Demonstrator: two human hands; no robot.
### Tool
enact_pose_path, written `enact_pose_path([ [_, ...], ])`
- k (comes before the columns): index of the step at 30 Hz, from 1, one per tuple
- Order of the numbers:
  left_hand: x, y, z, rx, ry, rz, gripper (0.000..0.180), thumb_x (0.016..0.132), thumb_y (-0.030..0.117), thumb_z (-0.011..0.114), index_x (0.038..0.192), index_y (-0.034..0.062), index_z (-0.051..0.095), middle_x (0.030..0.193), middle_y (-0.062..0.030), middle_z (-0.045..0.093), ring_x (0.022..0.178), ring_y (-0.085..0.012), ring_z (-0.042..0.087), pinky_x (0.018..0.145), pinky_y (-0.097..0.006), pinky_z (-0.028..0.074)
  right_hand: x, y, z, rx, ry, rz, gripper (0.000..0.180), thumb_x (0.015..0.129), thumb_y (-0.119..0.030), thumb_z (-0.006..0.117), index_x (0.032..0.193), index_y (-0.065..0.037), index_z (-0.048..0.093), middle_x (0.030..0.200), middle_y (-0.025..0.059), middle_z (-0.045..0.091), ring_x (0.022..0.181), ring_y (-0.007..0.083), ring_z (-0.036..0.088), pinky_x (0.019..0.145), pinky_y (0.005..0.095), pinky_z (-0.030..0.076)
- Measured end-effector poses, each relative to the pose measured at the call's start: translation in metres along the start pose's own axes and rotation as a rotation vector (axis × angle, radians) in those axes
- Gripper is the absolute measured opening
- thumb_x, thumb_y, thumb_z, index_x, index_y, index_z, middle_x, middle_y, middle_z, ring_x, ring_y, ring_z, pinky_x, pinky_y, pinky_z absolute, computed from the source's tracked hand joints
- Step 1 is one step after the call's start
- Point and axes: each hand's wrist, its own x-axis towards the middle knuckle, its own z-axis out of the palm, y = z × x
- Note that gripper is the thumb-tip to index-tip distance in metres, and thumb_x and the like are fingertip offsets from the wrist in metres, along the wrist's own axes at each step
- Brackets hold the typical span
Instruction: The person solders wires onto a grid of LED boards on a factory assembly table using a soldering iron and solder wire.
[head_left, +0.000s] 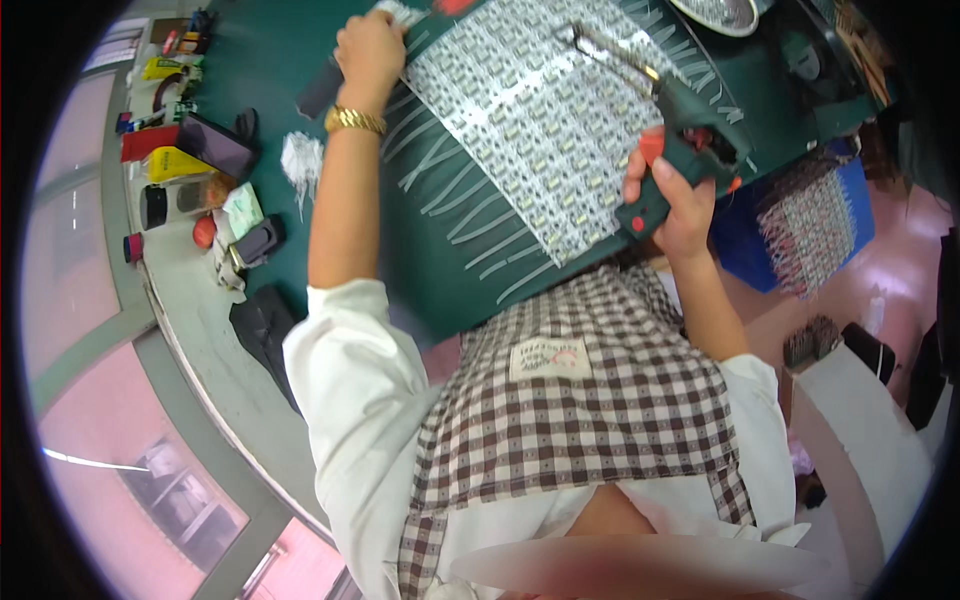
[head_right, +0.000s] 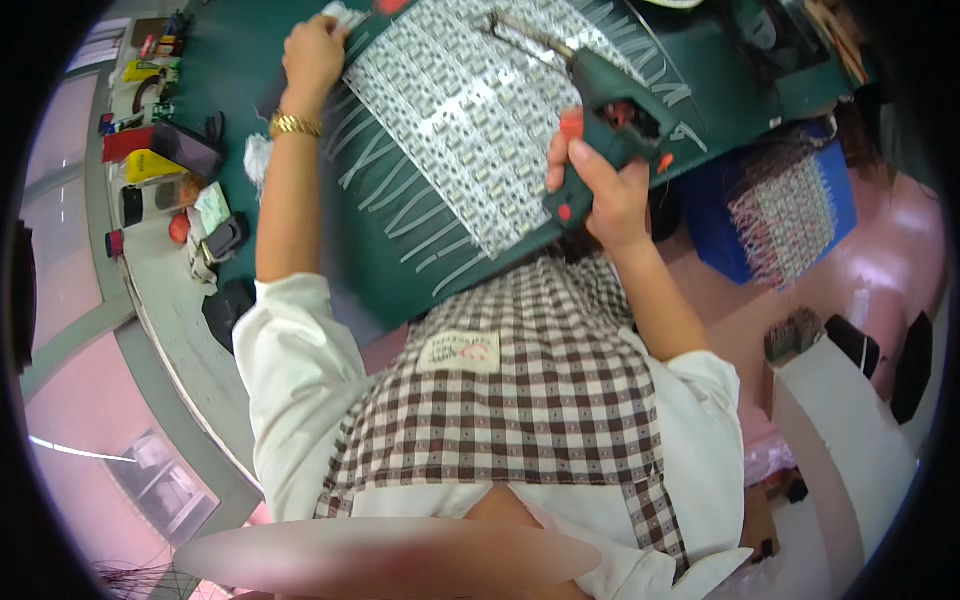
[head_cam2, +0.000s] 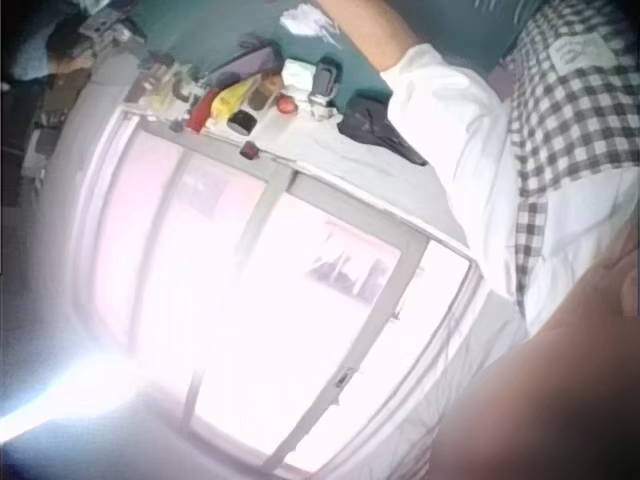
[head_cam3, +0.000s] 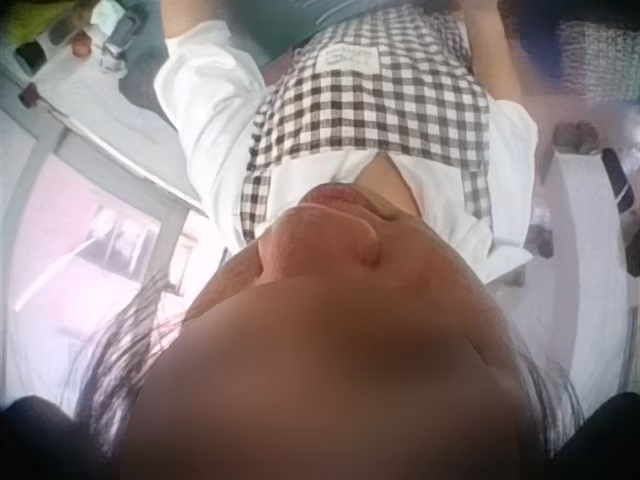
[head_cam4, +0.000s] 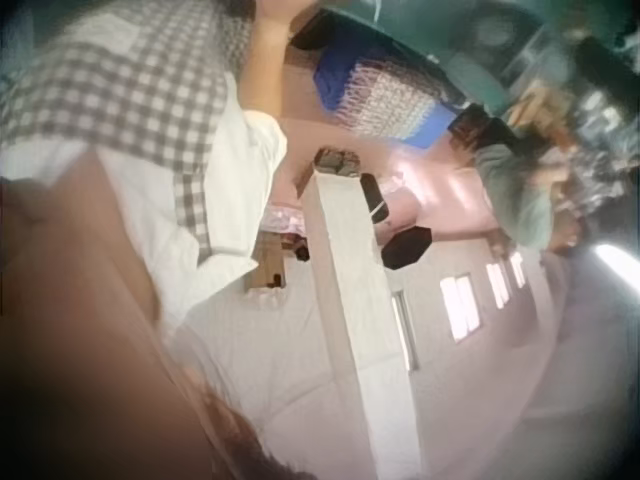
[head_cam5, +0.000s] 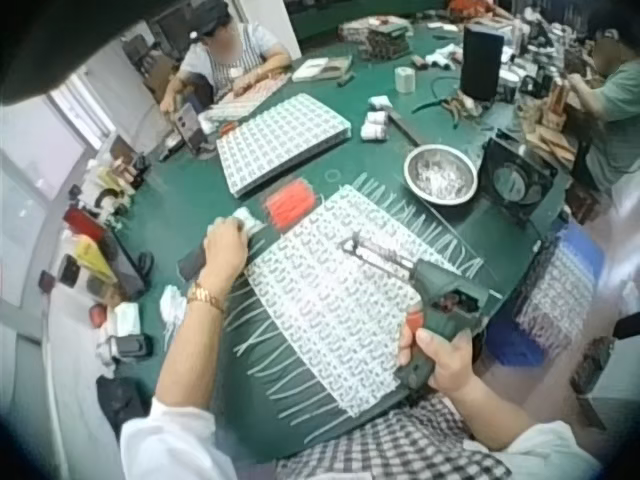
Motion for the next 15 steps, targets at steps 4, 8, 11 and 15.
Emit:
enact_pose_path([
  [4, -0.001, 0.015, -0.019, 0.086, 0.008, 0.088, 0.018, 0.084, 0.02, 0.061, 0.097, 0.0072, 0.064, 0.097, -0.0151, 0.061, 0.094, -0.0337, 0.058, 0.077, -0.047, 0.047, 0.002, -0.003, 0.003, 0.018, -0.041, -0.043, 0.027, 0.089, -0.008, 0.055, 0.113, 0.002, 0.051, 0.084, 0.0109, 0.061, 0.065, 0.0161, 0.059, 0.06, 0.0283, 0.049],
  [8, -0.008, 0.021, -0.027, 0.069, 0.009, 0.155, 0.015, 0.084, 0.02, 0.061, 0.085, 0.0058, 0.065, 0.087, -0.0139, 0.062, 0.088, -0.0324, 0.06, 0.076, -0.044, 0.047, 0.001, 0.001, 0.0, -0.01, -0.036, -0.028, 0.028, 0.089, -0.009, 0.054, 0.114, 0.002, 0.05, 0.085, 0.0115, 0.06, 0.066, 0.0158, 0.058, 0.061, 0.0277, 0.049],
  [11, -0.01, -0.001, -0.008, -0.282, 0.282, 0.169, 0.013, 0.085, 0.012, 0.057, 0.089, 0.0025, 0.064, 0.088, -0.0164, 0.062, 0.084, -0.0341, 0.061, 0.074, -0.042, 0.048, 0.0, 0.002, -0.001, -0.037, -0.039, -0.015, 0.03, 0.089, -0.01, 0.052, 0.116, 0.002, 0.048, 0.085, 0.0123, 0.059, 0.066, 0.0158, 0.058, 0.061, 0.0276, 0.049],
  [15, -0.016, 0.0, -0.005, -0.478, 0.365, 0.1, 0.011, 0.089, 0.008, 0.055, 0.094, 0.0014, 0.062, 0.084, -0.0144, 0.063, 0.077, -0.0279, 0.062, 0.071, -0.035, 0.048, 0.002, 0.002, -0.005, -0.048, -0.075, -0.048, 0.03, 0.091, -0.012, 0.051, 0.117, 0.002, 0.049, 0.087, 0.0126, 0.06, 0.067, 0.0161, 0.058, 0.062, 0.0278, 0.049],
])
